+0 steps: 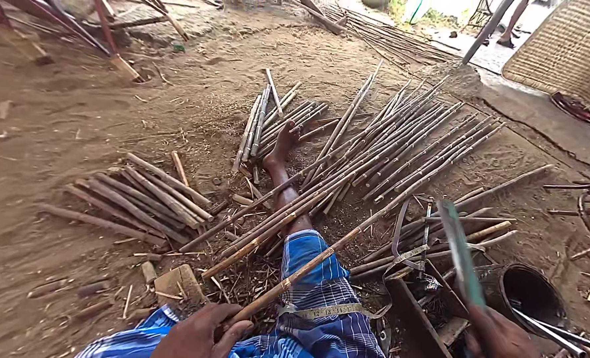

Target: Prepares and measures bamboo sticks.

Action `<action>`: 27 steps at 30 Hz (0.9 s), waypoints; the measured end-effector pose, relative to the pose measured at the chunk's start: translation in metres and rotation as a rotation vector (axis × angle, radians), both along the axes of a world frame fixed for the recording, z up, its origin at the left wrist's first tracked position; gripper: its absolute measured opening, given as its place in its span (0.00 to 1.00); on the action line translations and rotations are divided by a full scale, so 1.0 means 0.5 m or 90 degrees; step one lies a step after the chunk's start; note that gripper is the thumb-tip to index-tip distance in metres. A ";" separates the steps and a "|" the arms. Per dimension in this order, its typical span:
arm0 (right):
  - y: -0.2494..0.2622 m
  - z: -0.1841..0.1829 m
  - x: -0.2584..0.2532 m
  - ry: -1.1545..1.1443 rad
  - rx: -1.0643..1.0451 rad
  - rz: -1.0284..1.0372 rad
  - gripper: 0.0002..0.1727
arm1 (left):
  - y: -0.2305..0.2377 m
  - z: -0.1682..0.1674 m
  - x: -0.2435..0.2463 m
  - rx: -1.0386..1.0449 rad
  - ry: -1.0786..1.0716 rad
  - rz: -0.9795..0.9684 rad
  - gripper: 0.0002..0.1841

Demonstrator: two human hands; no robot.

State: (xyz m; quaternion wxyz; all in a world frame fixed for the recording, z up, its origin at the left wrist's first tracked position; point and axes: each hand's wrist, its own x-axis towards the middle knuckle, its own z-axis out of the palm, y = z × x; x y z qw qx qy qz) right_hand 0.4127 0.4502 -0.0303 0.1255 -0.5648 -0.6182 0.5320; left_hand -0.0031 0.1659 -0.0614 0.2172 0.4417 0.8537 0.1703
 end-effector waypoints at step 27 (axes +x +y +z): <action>-0.007 -0.219 -0.240 -0.014 -0.057 0.119 0.31 | 0.007 0.041 0.031 0.025 0.031 -0.013 0.25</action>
